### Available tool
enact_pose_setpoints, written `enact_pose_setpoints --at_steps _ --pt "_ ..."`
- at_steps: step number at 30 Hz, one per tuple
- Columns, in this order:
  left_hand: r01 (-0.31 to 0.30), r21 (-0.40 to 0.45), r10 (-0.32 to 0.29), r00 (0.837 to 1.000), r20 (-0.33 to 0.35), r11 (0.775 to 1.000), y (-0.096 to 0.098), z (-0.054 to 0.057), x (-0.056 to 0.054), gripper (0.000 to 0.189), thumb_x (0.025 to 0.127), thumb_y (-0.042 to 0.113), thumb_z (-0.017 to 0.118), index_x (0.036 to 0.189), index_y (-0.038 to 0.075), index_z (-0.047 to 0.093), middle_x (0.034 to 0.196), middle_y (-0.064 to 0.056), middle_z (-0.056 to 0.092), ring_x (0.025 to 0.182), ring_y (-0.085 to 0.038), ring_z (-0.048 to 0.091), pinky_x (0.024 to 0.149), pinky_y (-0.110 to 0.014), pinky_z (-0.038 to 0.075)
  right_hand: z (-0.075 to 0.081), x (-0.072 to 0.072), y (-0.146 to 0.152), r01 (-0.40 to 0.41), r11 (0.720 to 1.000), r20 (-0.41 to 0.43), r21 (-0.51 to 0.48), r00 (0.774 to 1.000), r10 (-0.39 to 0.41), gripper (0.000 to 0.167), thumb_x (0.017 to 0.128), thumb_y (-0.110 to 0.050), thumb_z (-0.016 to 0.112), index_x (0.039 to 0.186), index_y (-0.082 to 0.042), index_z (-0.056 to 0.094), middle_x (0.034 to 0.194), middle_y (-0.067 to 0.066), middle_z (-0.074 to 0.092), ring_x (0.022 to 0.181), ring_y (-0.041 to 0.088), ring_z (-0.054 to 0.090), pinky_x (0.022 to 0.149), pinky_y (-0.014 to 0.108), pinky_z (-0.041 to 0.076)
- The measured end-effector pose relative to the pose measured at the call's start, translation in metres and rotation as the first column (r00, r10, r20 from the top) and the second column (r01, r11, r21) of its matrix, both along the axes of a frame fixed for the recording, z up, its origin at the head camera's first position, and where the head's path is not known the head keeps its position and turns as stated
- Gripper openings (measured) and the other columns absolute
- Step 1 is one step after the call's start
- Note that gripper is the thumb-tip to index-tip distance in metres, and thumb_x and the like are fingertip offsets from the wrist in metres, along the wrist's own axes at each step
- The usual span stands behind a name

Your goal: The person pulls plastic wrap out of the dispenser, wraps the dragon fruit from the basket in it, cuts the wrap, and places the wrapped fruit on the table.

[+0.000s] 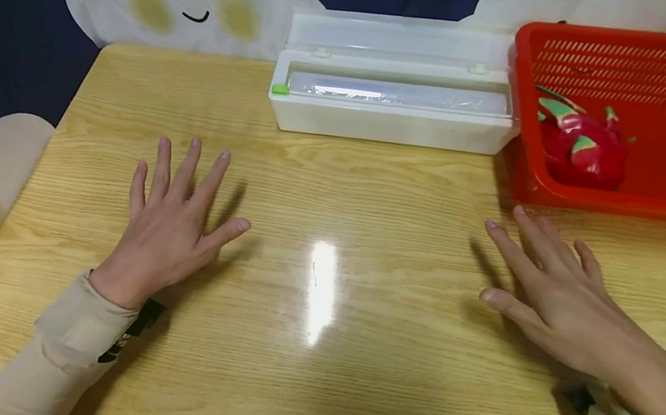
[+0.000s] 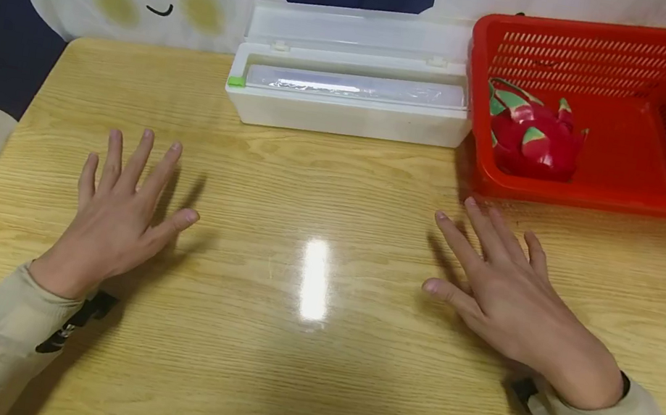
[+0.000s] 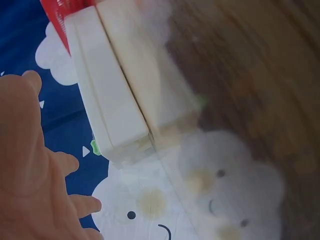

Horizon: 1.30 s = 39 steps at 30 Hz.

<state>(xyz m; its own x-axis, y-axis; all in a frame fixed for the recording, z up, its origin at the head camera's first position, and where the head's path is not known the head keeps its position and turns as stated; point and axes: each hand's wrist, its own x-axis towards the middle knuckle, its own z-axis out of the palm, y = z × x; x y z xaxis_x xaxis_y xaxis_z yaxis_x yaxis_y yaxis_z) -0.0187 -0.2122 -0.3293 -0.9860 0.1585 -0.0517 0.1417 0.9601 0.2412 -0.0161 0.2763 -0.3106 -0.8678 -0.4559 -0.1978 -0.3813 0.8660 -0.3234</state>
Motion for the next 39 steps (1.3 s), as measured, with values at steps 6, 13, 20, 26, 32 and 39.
enact_pose_setpoints --at_steps 6,13,20,26,32,39 --pt "-0.011 0.021 0.012 0.999 -0.037 1.000 -0.001 0.000 -0.002 0.087 0.099 0.073 0.044 0.167 0.032 0.008 0.176 -0.016 0.000 0.161 -0.043 -0.019 0.123 -0.077 -0.002 0.005 -0.003 -0.008 -0.049 0.998 -0.047 -0.037 0.998 0.047 0.088 0.097 -0.046 0.068 0.167 -0.033 0.015 0.177 0.006 0.003 0.162 0.042 0.009 0.122 0.079 0.000" --pt "-0.015 0.032 0.016 0.999 -0.039 0.999 -0.001 -0.001 -0.004 0.087 0.099 0.073 0.044 0.167 0.031 0.009 0.176 -0.016 -0.001 0.160 -0.042 -0.021 0.124 -0.076 -0.002 0.011 -0.007 -0.019 -0.096 0.993 -0.076 -0.073 0.993 0.091 0.089 0.097 -0.044 0.070 0.167 -0.032 0.017 0.177 0.008 0.005 0.161 0.043 0.013 0.129 0.069 0.002" --pt "-0.010 0.037 0.011 0.999 -0.035 0.999 -0.001 -0.002 -0.005 0.087 0.099 0.073 0.043 0.167 0.031 0.008 0.176 -0.016 -0.002 0.160 -0.042 -0.021 0.124 -0.076 -0.003 0.016 -0.013 -0.030 -0.131 0.987 -0.079 -0.091 0.989 0.123 0.092 0.095 -0.044 0.072 0.167 -0.032 0.017 0.177 0.008 0.005 0.162 0.041 0.010 0.132 0.063 0.001" --pt "0.001 0.044 0.001 0.999 -0.037 0.999 0.001 -0.002 -0.009 0.086 0.100 0.072 0.043 0.167 0.033 0.006 0.176 -0.016 -0.002 0.160 -0.041 -0.021 0.123 -0.077 -0.002 0.020 -0.019 -0.039 -0.143 0.985 -0.091 -0.098 0.987 0.134 0.095 0.092 -0.045 0.075 0.166 -0.034 0.017 0.177 0.009 0.005 0.161 0.044 0.012 0.131 0.067 0.004" --pt "0.012 0.057 -0.011 1.000 -0.018 0.998 0.005 -0.002 -0.013 0.086 0.100 0.072 0.042 0.167 0.034 0.004 0.176 -0.014 -0.004 0.159 -0.040 -0.024 0.123 -0.077 -0.004 0.028 -0.026 -0.049 -0.159 0.984 -0.084 -0.076 0.985 0.152 0.095 0.093 -0.050 0.072 0.167 -0.034 0.014 0.177 0.006 0.000 0.164 0.040 0.004 0.130 0.068 0.000" --pt "0.021 0.061 -0.019 0.999 -0.043 0.998 0.009 -0.004 -0.018 0.085 0.100 0.072 0.044 0.166 0.035 0.005 0.176 -0.013 -0.002 0.161 -0.040 -0.021 0.124 -0.077 -0.002 0.035 -0.035 -0.055 -0.186 0.980 -0.128 -0.069 0.976 0.176 0.094 0.095 -0.052 0.069 0.167 -0.031 0.014 0.177 0.008 -0.001 0.163 0.041 0.003 0.129 0.070 0.000"
